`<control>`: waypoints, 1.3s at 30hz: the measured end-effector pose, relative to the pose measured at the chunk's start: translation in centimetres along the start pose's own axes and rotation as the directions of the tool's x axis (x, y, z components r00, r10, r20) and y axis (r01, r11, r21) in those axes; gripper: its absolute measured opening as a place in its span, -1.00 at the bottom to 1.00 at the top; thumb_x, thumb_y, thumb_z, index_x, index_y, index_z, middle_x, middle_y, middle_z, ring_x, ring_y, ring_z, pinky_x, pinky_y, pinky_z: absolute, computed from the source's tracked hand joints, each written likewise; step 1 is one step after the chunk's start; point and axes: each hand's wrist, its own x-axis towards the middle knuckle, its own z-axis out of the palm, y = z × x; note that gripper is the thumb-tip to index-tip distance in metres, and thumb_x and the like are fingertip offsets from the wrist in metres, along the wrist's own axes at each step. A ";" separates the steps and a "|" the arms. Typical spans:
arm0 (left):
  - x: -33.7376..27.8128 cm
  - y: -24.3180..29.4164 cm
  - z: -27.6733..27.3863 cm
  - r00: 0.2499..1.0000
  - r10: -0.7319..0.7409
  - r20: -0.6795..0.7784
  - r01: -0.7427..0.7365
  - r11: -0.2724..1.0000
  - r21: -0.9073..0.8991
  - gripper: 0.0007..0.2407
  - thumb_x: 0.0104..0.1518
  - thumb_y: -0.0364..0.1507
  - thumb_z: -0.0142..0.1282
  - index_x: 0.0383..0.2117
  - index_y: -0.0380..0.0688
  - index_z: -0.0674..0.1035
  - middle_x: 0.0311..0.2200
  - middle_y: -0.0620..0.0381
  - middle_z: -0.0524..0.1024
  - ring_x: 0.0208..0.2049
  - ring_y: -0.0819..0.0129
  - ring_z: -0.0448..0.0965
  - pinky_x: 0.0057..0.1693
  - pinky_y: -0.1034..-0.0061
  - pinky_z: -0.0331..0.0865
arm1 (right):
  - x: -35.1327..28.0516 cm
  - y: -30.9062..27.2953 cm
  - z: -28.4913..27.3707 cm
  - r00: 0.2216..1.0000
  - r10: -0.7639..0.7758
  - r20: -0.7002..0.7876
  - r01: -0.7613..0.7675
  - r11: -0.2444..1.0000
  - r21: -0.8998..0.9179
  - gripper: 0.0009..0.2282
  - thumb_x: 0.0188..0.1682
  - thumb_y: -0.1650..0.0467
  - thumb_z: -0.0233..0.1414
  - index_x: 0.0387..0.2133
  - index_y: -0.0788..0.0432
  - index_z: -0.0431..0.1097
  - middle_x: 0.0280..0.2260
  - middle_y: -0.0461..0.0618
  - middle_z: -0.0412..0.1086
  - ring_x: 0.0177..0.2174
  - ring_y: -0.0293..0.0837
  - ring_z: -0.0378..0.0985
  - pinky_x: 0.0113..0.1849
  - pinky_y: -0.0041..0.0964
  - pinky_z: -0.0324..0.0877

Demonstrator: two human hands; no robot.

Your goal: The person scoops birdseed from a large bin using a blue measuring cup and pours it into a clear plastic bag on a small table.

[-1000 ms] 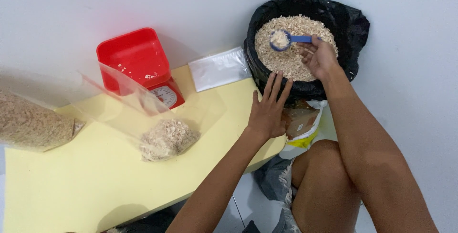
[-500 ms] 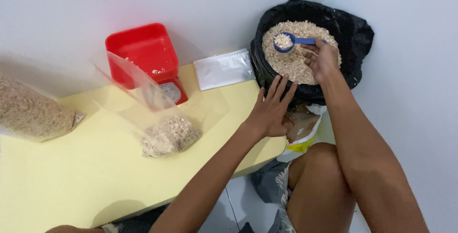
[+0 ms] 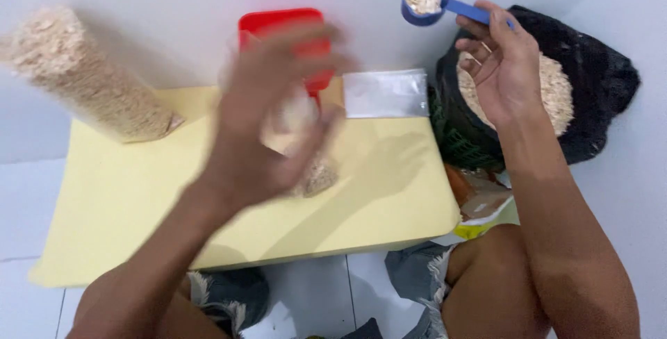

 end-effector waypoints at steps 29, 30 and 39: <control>-5.7 -7.8 -7.3 0.940 -0.313 0.134 0.304 0.949 0.081 -0.90 0.16 -0.51 0.00 -0.24 -0.16 0.51 0.30 -0.19 0.22 0.39 -0.08 0.23 0.34 0.00 0.17 | -5.4 -0.9 15.8 0.710 -0.151 0.687 0.634 0.561 -0.532 -0.88 0.19 0.54 -0.10 -0.18 0.25 0.42 -0.48 0.00 0.49 -0.51 -0.21 0.55 -0.41 -0.37 0.33; -5.7 -8.0 -7.5 0.931 -0.332 0.150 0.317 0.941 0.116 -0.84 0.09 -0.55 -0.02 -0.21 -0.15 0.50 0.30 -0.19 0.20 0.39 -0.08 0.22 0.32 -0.01 0.17 | -5.4 -0.9 15.7 0.672 -0.166 0.722 0.699 0.465 -0.543 -0.89 0.17 0.55 -0.08 -0.18 0.21 0.42 -0.45 -0.06 0.52 -0.51 -0.22 0.51 -0.38 -0.34 0.26; -4.2 -7.3 -8.2 0.992 -0.082 0.092 0.070 0.990 0.125 -0.90 0.25 -0.76 0.01 -0.25 -0.33 0.48 0.10 -0.24 0.41 0.16 -0.11 0.47 0.18 0.14 0.37 | -5.7 -1.6 15.0 0.426 -0.399 0.812 0.905 0.187 -0.383 -0.90 0.25 0.53 0.07 -0.16 0.40 0.51 -0.21 0.18 0.56 -0.33 0.02 0.57 -0.25 -0.18 0.39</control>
